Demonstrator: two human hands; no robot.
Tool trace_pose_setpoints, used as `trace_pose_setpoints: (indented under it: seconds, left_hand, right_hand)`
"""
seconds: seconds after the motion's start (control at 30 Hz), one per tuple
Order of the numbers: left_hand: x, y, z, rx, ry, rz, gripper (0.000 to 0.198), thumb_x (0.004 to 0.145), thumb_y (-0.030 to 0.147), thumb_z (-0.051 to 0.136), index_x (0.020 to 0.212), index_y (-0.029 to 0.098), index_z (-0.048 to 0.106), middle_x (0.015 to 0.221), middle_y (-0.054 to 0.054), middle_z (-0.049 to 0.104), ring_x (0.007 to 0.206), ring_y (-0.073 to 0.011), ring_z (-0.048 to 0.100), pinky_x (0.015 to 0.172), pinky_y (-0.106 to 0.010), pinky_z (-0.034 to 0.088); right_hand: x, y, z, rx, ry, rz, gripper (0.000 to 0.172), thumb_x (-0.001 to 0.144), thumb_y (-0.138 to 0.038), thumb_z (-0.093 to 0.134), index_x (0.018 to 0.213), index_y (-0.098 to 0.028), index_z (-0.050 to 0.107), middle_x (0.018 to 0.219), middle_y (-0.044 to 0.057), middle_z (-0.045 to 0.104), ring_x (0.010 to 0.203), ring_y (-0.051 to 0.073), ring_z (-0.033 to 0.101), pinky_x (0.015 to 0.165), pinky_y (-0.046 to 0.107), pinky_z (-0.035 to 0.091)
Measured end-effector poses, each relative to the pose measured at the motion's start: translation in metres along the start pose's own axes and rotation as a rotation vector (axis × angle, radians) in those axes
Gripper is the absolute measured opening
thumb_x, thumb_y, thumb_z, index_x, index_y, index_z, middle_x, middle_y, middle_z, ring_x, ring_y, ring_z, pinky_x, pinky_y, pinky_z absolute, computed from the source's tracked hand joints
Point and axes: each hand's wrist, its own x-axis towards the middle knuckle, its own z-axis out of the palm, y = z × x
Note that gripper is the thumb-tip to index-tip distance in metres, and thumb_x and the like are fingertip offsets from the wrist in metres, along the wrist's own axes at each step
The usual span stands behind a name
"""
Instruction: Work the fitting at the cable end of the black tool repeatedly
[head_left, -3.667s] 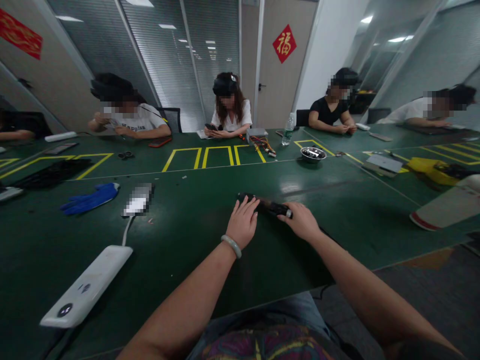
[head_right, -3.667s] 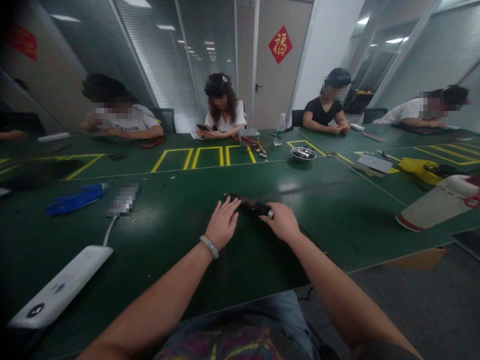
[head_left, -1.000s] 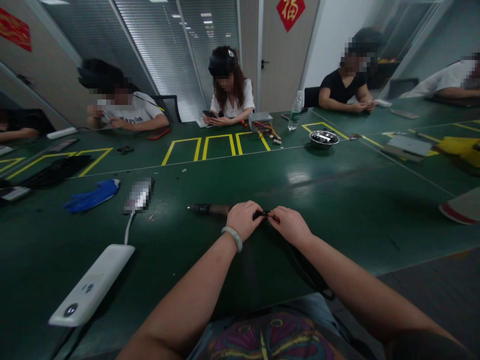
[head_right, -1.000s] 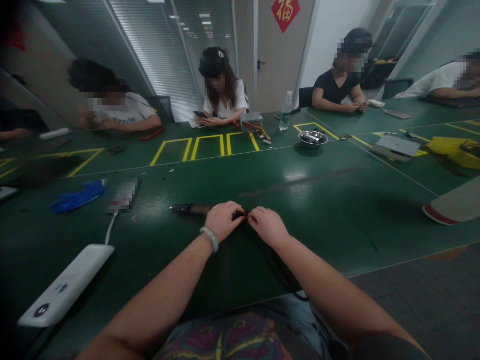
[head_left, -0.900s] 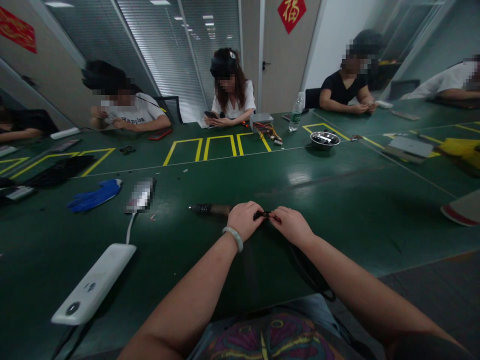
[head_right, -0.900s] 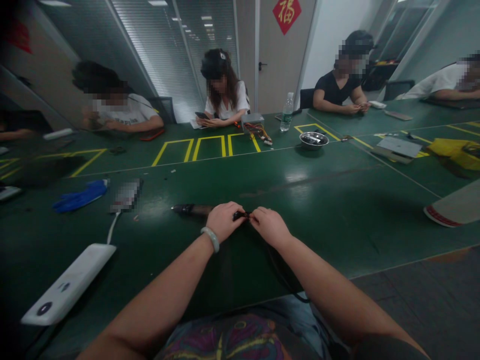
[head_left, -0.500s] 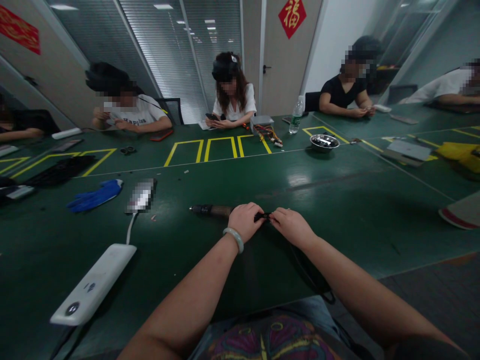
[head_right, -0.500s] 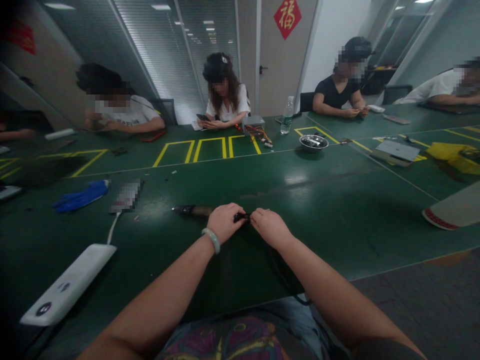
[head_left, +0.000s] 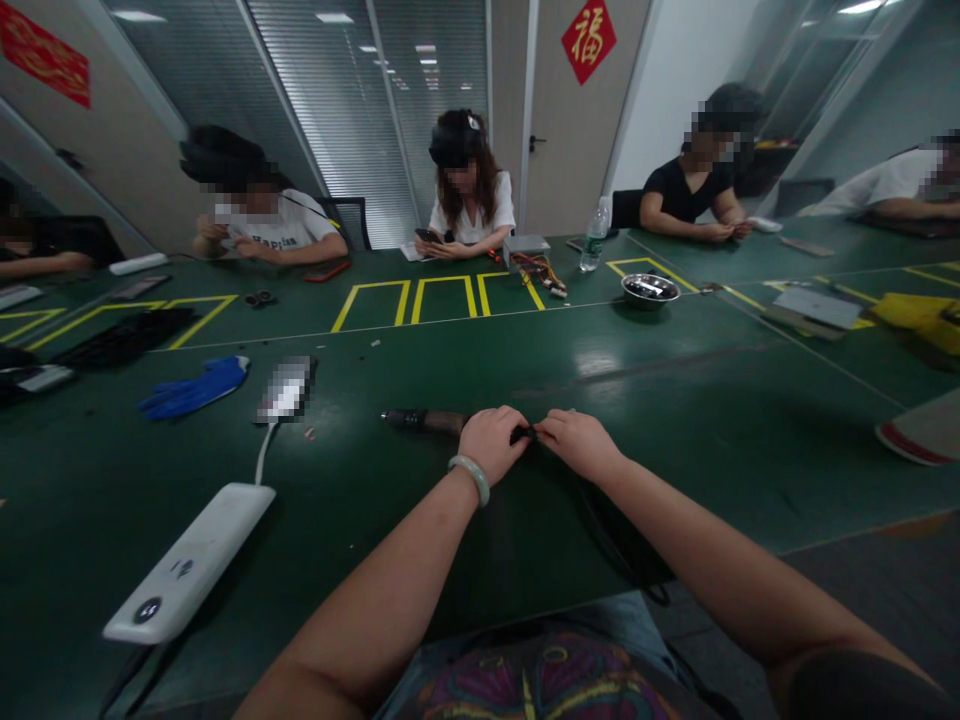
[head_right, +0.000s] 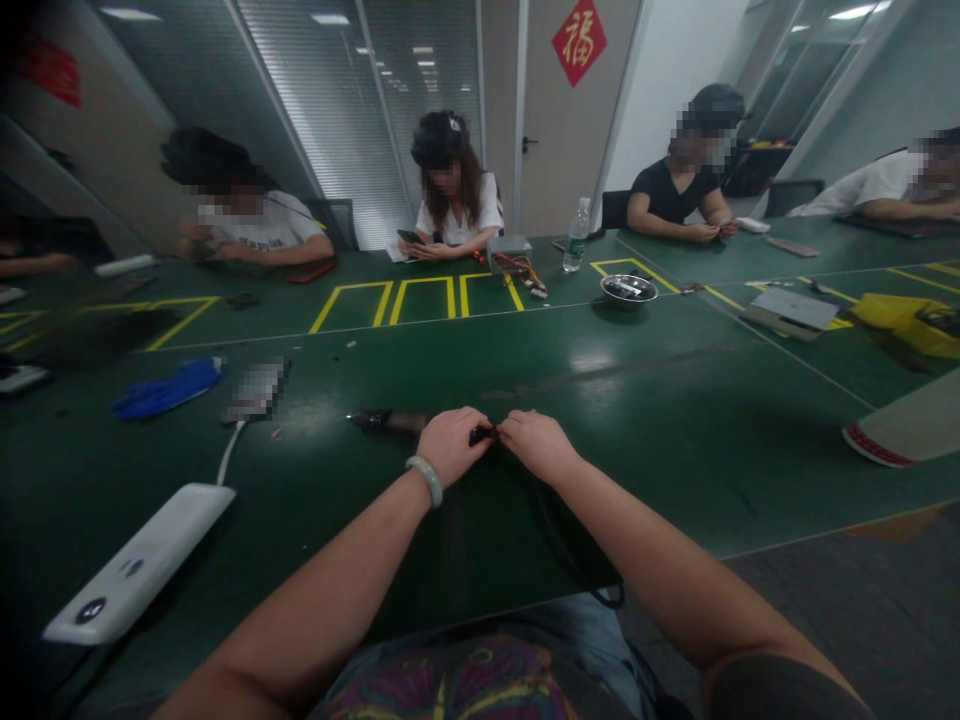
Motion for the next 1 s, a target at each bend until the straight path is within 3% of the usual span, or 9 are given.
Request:
trace_pose_setpoints:
  seconds: [0.07, 0.2, 0.33, 0.47, 0.63, 0.77, 0.9, 1.0]
  left_hand:
    - [0.0, 0.0, 0.0, -0.006, -0.002, 0.005, 0.015, 0.084, 0.034, 0.063, 0.094, 0.024, 0.062, 0.095, 0.0, 0.064, 0.09, -0.0188, 0.059, 0.083, -0.035, 0.043]
    - [0.0, -0.001, -0.001, -0.006, -0.006, 0.01, 0.015, 0.083, 0.033, 0.063, 0.094, 0.023, 0.062, 0.096, -0.001, 0.064, 0.091, -0.019, 0.059, 0.084, -0.036, 0.044]
    - [-0.002, -0.002, 0.001, -0.015, 0.011, 0.032, 0.021, 0.082, 0.034, 0.064, 0.1, 0.023, 0.061, 0.1, -0.002, 0.065, 0.096, -0.0201, 0.059, 0.092, -0.039, 0.043]
    - [-0.006, -0.001, -0.003, -0.054, 0.118, 0.104, 0.03, 0.083, 0.034, 0.062, 0.111, 0.023, 0.059, 0.12, -0.003, 0.062, 0.118, -0.0209, 0.052, 0.113, -0.044, 0.025]
    - [-0.01, 0.0, -0.013, -0.118, 0.204, 0.144, 0.022, 0.09, 0.026, 0.051, 0.109, 0.023, 0.061, 0.118, -0.002, 0.064, 0.12, -0.0185, 0.052, 0.115, -0.045, 0.023]
    - [-0.01, -0.001, -0.013, -0.159, 0.168, 0.108, 0.022, 0.09, 0.024, 0.05, 0.108, 0.024, 0.062, 0.116, 0.0, 0.065, 0.117, -0.0159, 0.055, 0.114, -0.042, 0.028]
    - [-0.008, -0.003, -0.006, -0.16, 0.065, 0.081, 0.027, 0.091, 0.028, 0.047, 0.115, 0.025, 0.06, 0.122, -0.001, 0.063, 0.121, -0.0168, 0.052, 0.113, -0.042, 0.028]
    - [-0.007, -0.005, -0.001, -0.131, -0.009, 0.035, 0.035, 0.092, 0.035, 0.046, 0.125, 0.025, 0.054, 0.13, -0.002, 0.058, 0.127, -0.0185, 0.046, 0.114, -0.043, 0.025]
  right_hand:
    - [0.0, 0.0, 0.002, 0.001, 0.047, 0.01, 0.021, 0.093, -0.028, 0.049, 0.089, -0.02, 0.068, 0.092, 0.005, 0.065, 0.082, 0.016, 0.06, 0.075, 0.027, 0.045]
    - [0.0, 0.0, 0.007, 0.013, 0.113, -0.014, 0.017, 0.092, -0.026, 0.051, 0.092, -0.019, 0.067, 0.117, 0.008, 0.063, 0.106, 0.02, 0.058, 0.092, 0.032, 0.044]
    - [0.001, 0.001, 0.014, -0.037, 0.021, -0.01, 0.015, 0.092, -0.023, 0.049, 0.097, -0.017, 0.063, 0.101, 0.01, 0.068, 0.098, 0.021, 0.063, 0.092, 0.034, 0.044]
    - [0.009, 0.004, 0.012, -0.06, -0.023, -0.026, 0.012, 0.092, -0.021, 0.048, 0.095, -0.017, 0.059, 0.096, 0.009, 0.068, 0.093, 0.02, 0.063, 0.089, 0.032, 0.043]
    - [0.008, 0.039, 0.0, -0.072, -0.047, 0.103, 0.015, 0.093, -0.025, 0.047, 0.098, -0.018, 0.059, 0.098, 0.007, 0.067, 0.093, 0.019, 0.062, 0.081, 0.029, 0.044]
    - [-0.038, 0.089, -0.016, -0.102, -0.068, 0.351, 0.02, 0.092, -0.033, 0.045, 0.096, -0.02, 0.06, 0.098, 0.007, 0.066, 0.087, 0.021, 0.062, 0.068, 0.028, 0.043]
    - [-0.123, 0.132, -0.03, -0.09, -0.072, 0.661, 0.035, 0.091, -0.044, 0.038, 0.098, -0.02, 0.063, 0.093, 0.014, 0.066, 0.08, 0.026, 0.062, 0.059, 0.034, 0.042]
    - [-0.188, 0.145, -0.033, -0.08, -0.064, 0.935, 0.044, 0.086, -0.056, 0.034, 0.099, -0.025, 0.064, 0.09, 0.015, 0.066, 0.072, 0.032, 0.062, 0.056, 0.043, 0.043]
